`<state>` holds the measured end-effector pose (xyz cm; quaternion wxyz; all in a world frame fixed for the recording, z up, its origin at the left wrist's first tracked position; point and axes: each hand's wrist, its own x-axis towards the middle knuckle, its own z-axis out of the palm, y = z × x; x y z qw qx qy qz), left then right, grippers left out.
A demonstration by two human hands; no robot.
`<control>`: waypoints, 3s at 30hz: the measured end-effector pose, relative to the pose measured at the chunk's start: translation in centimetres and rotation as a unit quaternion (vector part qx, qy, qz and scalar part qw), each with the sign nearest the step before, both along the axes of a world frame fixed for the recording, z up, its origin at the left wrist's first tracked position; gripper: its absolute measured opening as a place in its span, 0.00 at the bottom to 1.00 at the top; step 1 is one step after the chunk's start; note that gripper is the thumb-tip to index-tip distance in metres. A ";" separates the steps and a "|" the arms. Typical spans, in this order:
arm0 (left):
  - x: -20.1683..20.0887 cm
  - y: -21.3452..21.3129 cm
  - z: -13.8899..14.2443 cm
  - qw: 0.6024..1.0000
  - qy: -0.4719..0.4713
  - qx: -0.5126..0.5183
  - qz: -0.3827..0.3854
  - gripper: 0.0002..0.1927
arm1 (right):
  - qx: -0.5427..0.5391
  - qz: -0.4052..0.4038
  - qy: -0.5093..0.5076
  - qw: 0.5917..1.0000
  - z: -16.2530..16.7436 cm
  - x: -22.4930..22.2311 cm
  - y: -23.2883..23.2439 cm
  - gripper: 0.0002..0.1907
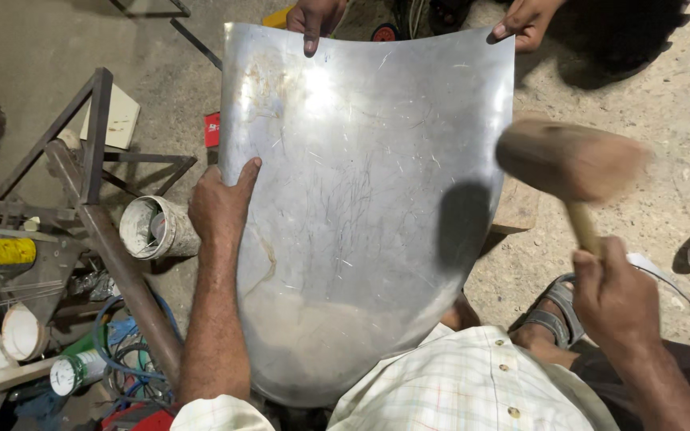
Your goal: The person uses a wooden mallet to repeatedly strike a large curved metal sheet that is held steady by another person. The metal is positioned on a wooden block, and the person adjusts the sheet's position while hammering to shape it.
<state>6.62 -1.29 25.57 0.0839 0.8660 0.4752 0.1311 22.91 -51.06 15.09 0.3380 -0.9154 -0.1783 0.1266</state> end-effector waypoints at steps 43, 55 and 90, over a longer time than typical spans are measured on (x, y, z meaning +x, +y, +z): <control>-2.4 0.4 1.4 0.999 0.017 -0.042 0.022 0.34 | -0.065 0.131 -0.107 0.983 11.4 6.3 2.4 0.22; -0.9 1.1 0.8 0.998 -0.033 -0.019 0.045 0.35 | -0.307 0.154 -0.089 0.935 13.2 5.7 4.3 0.21; 1.2 -0.2 1.1 0.999 -0.038 0.006 0.032 0.31 | -0.309 0.251 -0.138 0.907 14.2 2.3 2.8 0.22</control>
